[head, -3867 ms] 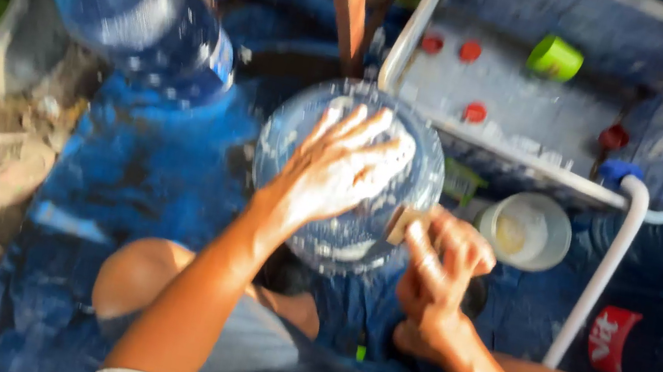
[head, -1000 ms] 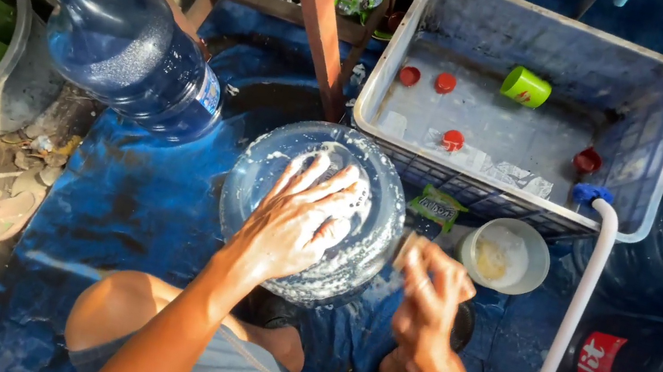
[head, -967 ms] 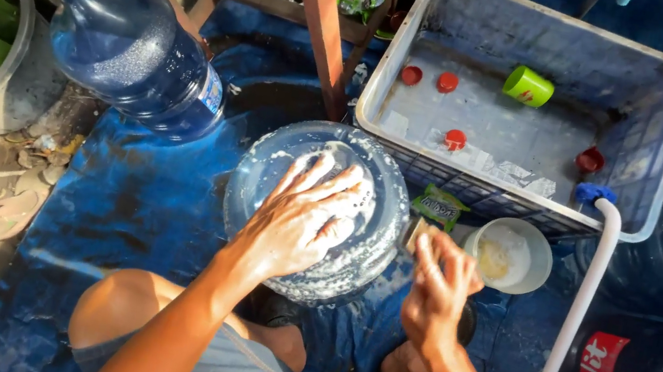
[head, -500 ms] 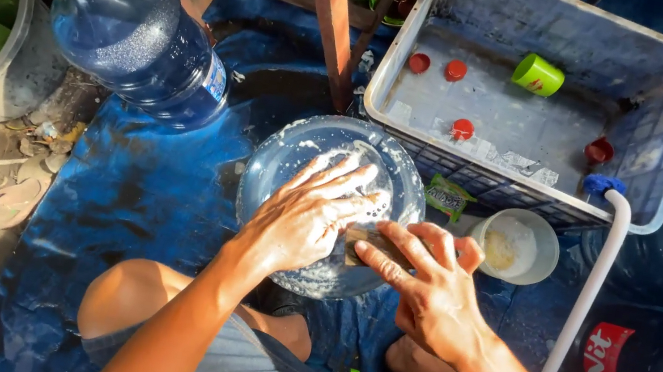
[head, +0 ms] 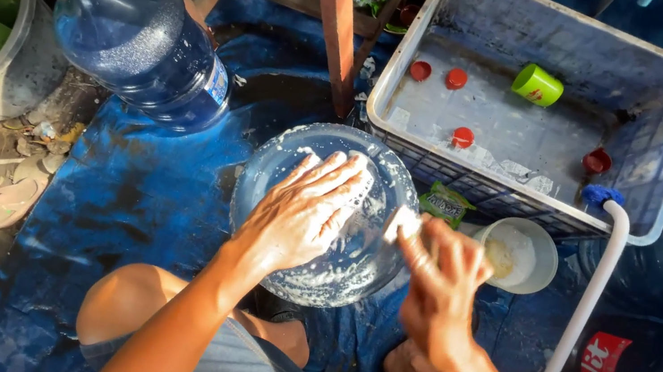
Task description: Scrubbing the exterior of a large plastic water gallon with a soapy sponge to clean it.
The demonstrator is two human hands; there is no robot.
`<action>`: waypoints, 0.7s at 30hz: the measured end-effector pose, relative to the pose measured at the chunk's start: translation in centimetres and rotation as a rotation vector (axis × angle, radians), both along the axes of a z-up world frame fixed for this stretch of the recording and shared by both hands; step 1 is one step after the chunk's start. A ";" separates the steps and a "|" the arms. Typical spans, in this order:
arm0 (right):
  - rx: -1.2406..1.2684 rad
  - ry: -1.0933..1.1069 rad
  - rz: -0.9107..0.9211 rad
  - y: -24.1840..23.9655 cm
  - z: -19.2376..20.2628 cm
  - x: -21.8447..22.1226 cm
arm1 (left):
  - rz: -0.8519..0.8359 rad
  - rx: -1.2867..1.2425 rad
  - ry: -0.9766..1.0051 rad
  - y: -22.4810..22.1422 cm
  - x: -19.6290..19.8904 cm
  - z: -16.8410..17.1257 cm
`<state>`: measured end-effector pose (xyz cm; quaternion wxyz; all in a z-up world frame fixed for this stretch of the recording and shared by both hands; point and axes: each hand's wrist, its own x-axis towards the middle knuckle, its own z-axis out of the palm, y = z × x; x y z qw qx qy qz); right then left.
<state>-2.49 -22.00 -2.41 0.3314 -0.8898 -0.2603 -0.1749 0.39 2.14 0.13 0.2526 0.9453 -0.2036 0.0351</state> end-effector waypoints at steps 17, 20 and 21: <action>-1.012 0.606 -0.593 -19.2 -20.1 10.7 | 0.128 0.013 -0.030 0.5 0.8 -2.0; -1.138 0.483 -0.653 -22.9 -26.8 12.8 | 0.184 0.010 0.048 -0.7 -0.3 -1.0; -1.138 0.475 -0.658 -22.5 -27.5 13.8 | 0.183 0.006 0.040 -0.9 -0.6 -0.8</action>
